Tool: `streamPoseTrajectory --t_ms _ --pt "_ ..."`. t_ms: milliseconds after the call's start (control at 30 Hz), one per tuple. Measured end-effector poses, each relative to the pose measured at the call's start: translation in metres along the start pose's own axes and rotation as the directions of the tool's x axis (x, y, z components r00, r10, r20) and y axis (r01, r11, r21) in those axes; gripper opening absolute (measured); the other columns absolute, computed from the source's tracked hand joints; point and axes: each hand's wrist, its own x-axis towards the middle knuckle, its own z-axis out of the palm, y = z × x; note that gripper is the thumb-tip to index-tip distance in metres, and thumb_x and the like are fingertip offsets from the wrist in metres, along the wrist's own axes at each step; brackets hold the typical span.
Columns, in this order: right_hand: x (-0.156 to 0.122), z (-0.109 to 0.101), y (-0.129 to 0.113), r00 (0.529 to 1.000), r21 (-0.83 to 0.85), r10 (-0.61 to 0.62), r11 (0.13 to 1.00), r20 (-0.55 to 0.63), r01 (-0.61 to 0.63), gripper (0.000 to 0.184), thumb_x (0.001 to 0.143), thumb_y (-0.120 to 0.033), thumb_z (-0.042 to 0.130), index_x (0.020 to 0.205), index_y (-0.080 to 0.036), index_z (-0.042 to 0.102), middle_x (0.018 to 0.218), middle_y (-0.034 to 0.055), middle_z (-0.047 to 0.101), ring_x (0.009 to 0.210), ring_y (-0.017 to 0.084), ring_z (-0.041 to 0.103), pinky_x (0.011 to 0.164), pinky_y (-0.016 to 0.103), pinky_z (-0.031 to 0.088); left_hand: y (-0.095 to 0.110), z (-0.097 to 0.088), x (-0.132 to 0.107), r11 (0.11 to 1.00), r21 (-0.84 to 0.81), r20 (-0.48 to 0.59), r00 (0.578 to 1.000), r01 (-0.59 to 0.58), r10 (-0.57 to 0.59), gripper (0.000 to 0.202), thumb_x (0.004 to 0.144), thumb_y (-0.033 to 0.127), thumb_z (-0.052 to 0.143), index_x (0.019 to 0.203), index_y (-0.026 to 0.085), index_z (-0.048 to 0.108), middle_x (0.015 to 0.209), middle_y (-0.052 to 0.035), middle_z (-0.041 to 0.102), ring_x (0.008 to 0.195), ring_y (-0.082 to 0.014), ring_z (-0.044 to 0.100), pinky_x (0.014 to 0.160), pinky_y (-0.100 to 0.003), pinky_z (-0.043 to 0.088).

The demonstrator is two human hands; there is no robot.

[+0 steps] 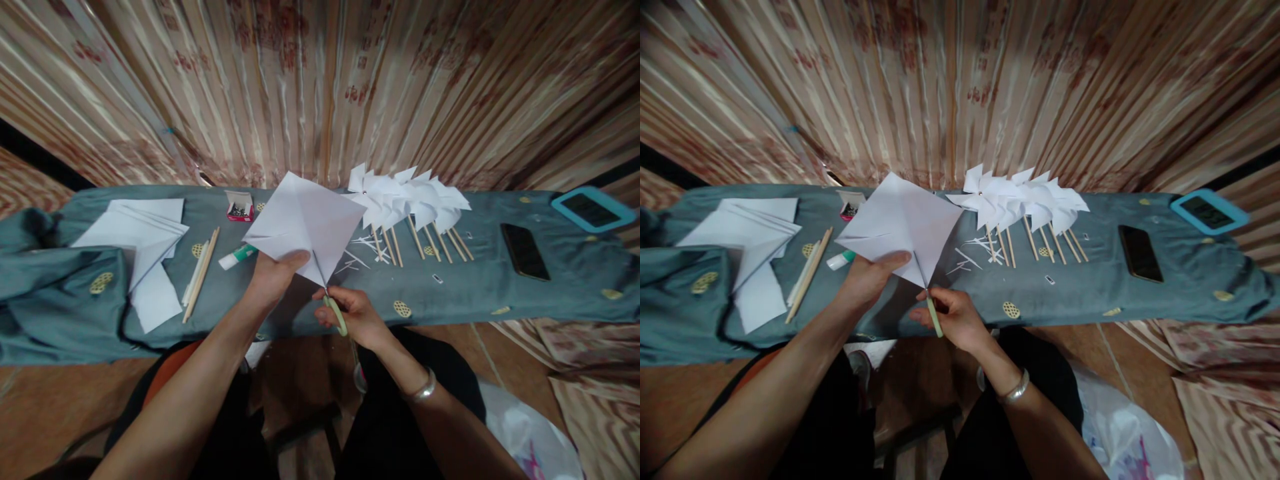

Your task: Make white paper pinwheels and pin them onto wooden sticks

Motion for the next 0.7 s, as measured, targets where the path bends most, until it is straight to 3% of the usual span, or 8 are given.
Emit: streamPoseTrajectory --t_ms 133,400,700 --pt "0.0001 0.0008 -0.0004 1.000 0.009 -0.002 1.000 -0.004 0.002 0.042 0.056 -0.040 0.086 0.087 -0.019 0.068 0.060 -0.0055 0.062 0.054 0.010 0.057 0.053 0.022 0.046 -0.0010 -0.0007 0.0007 1.000 -0.007 -0.002 1.000 -0.009 0.009 0.038 0.054 0.025 0.077 0.089 0.016 0.065 0.087 -0.0059 0.071 0.077 -0.0217 0.063 0.077 -0.035 0.052" --pt "0.0005 0.0025 -0.0016 1.000 0.042 0.020 0.999 -0.012 -0.020 0.041 0.053 -0.039 0.087 0.084 -0.019 0.068 0.057 -0.0065 0.061 0.052 0.010 0.058 0.052 0.023 0.048 0.0020 0.0008 -0.0003 1.000 -0.017 0.008 1.000 -0.016 0.016 0.047 0.055 0.024 0.076 0.100 0.015 0.065 0.085 -0.0047 0.071 0.077 -0.0211 0.064 0.077 -0.035 0.051" --pt "0.0000 0.0017 -0.0047 0.999 0.015 0.003 1.000 -0.033 -0.003 0.045 0.052 -0.041 0.087 0.086 -0.018 0.069 0.059 -0.0042 0.064 0.053 0.010 0.057 0.051 0.022 0.045 0.0025 0.0024 -0.0023 1.000 -0.015 0.036 0.999 0.020 -0.020 0.031 0.052 0.022 0.075 0.080 0.019 0.063 0.084 -0.0026 0.068 0.074 -0.0186 0.060 0.074 -0.032 0.049"
